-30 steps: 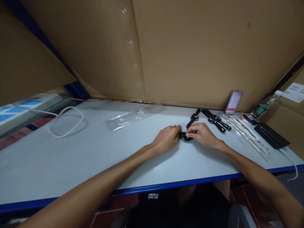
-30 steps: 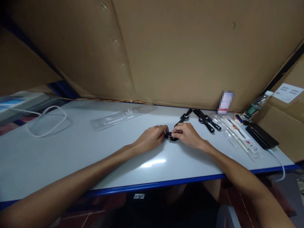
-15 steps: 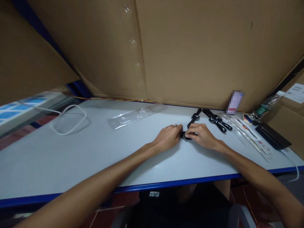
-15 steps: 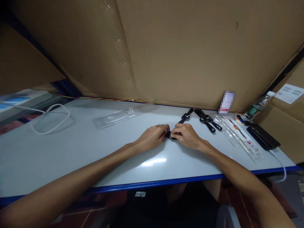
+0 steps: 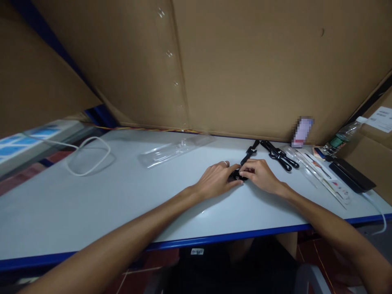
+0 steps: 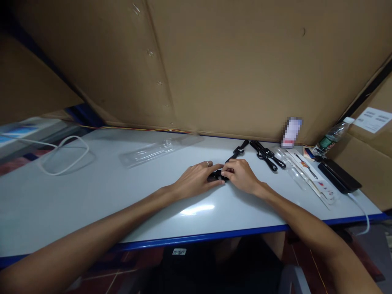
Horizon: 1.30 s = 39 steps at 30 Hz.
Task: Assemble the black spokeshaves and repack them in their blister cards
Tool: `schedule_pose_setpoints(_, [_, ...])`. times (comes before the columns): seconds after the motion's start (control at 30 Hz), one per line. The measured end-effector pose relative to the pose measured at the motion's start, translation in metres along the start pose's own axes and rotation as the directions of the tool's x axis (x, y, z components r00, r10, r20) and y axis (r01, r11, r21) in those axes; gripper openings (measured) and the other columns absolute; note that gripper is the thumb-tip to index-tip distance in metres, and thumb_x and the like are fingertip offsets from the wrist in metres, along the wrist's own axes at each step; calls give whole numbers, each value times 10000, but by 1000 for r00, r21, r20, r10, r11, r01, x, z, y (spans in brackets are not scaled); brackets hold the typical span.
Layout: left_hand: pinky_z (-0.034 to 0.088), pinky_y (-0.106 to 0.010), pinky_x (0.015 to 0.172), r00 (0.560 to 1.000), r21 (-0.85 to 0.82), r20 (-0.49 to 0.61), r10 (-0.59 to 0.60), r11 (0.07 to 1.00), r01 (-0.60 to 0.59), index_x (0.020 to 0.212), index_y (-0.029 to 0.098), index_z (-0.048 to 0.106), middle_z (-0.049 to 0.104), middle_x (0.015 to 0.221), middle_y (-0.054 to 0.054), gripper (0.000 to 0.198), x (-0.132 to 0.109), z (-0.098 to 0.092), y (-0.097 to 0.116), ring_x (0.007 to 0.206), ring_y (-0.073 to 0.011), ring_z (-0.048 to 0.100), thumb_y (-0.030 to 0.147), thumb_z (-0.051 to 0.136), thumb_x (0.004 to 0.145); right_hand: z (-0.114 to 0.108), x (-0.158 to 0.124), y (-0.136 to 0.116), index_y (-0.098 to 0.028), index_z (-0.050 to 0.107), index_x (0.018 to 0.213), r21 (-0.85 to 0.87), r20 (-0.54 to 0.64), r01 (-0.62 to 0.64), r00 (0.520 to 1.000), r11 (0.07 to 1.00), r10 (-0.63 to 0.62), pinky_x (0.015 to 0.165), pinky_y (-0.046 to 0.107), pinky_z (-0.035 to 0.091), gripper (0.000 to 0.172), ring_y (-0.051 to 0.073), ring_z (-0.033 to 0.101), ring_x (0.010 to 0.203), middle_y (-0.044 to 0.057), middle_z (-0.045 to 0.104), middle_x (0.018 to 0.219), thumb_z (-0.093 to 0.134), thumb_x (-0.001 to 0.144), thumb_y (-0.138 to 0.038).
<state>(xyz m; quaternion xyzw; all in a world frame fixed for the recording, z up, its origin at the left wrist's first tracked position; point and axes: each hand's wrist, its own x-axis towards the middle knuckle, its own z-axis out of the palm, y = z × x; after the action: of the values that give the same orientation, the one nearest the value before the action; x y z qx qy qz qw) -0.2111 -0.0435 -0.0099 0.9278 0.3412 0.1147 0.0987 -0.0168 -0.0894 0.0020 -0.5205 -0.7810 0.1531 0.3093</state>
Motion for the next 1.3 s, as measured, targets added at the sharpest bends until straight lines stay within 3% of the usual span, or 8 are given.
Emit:
schedule_pose_setpoints(0.13, [496, -359, 724, 1000, 57, -11, 24, 998, -24, 1206, 234, 675, 623, 971, -97, 410, 1, 3, 1, 862, -276, 642, 544, 560, 964, 3, -1, 1, -171, 743, 793, -14, 3, 76, 997, 997, -76, 688, 262, 405, 158, 119, 547, 692, -5, 623, 755, 674, 891, -67])
schedule_pose_setpoints(0.33, [487, -343, 716, 1000, 64, -18, 17, 998, -16, 1221, 264, 703, 608, 930, -92, 409, 1, 3, 2, 828, -262, 638, 545, 531, 979, -9, 2, 4, -199, 773, 849, -17, 139, 187, 973, 982, -183, 718, 274, 416, 174, 137, 578, 747, 8, 629, 795, 647, 945, -126])
schedule_pose_setpoints(0.6, [496, -351, 723, 999, 54, -31, 29, 998, -28, 1194, 247, 695, 620, 963, -97, 394, 1, 6, 1, 869, -274, 643, 538, 544, 976, -4, -2, 8, -178, 743, 852, -109, 67, 208, 977, 972, -201, 695, 269, 406, 184, 136, 554, 730, 17, 616, 812, 610, 958, -108])
schedule_pose_setpoints(0.8, [498, -359, 721, 999, 68, -26, 48, 997, -46, 1202, 256, 691, 626, 967, -93, 391, 0, 7, -1, 866, -275, 653, 546, 557, 975, -5, 0, 10, -172, 745, 801, -52, 136, 289, 950, 956, -279, 658, 262, 410, 203, 128, 534, 689, 9, 585, 771, 624, 954, -115])
schedule_pose_setpoints(0.97, [512, -377, 739, 1000, 34, 3, 22, 999, -22, 1365, 296, 610, 629, 1010, -91, 488, -1, 5, -1, 914, -286, 651, 563, 586, 957, 2, -11, 18, -188, 762, 921, -7, -70, 160, 985, 987, -161, 691, 288, 475, 160, 154, 614, 739, 26, 666, 821, 614, 981, -180])
schedule_pose_setpoints(1.03, [524, -389, 760, 1000, 10, 21, 15, 1000, -15, 1406, 293, 578, 629, 1030, -93, 537, -2, 6, -1, 922, -281, 646, 579, 587, 951, 6, -19, 17, -191, 761, 999, -34, -123, 180, 975, 983, -183, 717, 311, 508, 189, 175, 629, 789, 48, 681, 857, 573, 1005, -198])
schedule_pose_setpoints(1.17, [547, -401, 753, 996, -4, 48, 80, 997, -80, 1422, 258, 554, 627, 1020, -97, 531, -6, 6, -1, 886, -265, 633, 547, 556, 977, 7, -31, 9, -191, 742, 1110, -83, -73, 286, 954, 955, -292, 740, 339, 555, 242, 201, 633, 856, 89, 701, 916, 519, 1017, -171])
schedule_pose_setpoints(1.3, [566, -385, 705, 988, 19, 29, 150, 988, -151, 1370, 211, 580, 619, 949, -79, 438, -10, 4, -1, 807, -238, 621, 446, 550, 1002, 2, -29, 4, -176, 725, 1084, -41, -70, 279, 957, 959, -281, 746, 335, 574, 221, 181, 642, 818, 74, 715, 888, 514, 1021, -151])
